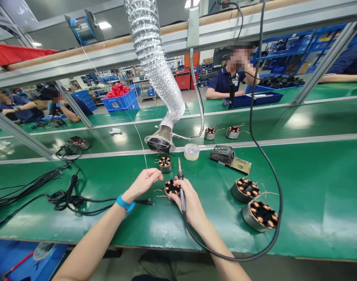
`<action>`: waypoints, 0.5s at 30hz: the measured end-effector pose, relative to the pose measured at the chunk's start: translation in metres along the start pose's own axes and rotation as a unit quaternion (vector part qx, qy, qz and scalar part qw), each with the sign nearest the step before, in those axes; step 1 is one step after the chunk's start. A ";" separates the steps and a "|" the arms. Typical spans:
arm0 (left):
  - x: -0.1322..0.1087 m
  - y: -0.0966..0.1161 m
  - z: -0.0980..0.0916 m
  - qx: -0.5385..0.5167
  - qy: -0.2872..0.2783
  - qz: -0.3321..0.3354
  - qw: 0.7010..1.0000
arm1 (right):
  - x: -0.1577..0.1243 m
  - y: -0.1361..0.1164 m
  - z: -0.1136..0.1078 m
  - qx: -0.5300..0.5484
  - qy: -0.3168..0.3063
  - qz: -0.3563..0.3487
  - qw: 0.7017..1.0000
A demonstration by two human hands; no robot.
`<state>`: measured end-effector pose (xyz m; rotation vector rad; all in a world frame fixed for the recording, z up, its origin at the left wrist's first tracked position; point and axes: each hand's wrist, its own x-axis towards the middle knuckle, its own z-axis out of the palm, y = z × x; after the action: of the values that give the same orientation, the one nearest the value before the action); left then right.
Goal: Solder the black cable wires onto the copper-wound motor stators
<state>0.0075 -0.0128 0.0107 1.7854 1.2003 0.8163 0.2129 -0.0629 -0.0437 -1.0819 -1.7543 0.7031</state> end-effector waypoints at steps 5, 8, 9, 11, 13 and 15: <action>-0.036 -0.001 -0.009 -0.023 -0.034 -0.050 0.998 | -0.001 0.000 0.002 0.008 0.005 0.003 1.000; -0.043 0.001 -0.002 -0.059 -0.070 -0.053 0.994 | 0.000 0.001 0.003 0.006 0.007 0.001 1.000; -0.040 0.000 0.001 -0.083 -0.068 -0.065 0.992 | 0.000 0.001 0.004 0.006 0.005 0.001 1.000; -0.029 -0.002 0.009 -0.153 -0.054 -0.104 0.981 | 0.000 0.001 0.004 0.007 0.002 0.000 1.000; -0.016 -0.004 0.016 -0.221 -0.047 -0.137 0.964 | 0.001 0.001 0.004 0.002 0.001 0.000 1.000; -0.007 -0.006 0.018 -0.250 -0.045 -0.144 0.956 | 0.001 0.001 0.003 -0.008 0.003 -0.004 1.000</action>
<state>0.0182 -0.0231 -0.0039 1.1916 1.0456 0.7727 0.2100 -0.0615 -0.0452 -1.0863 -1.7611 0.6816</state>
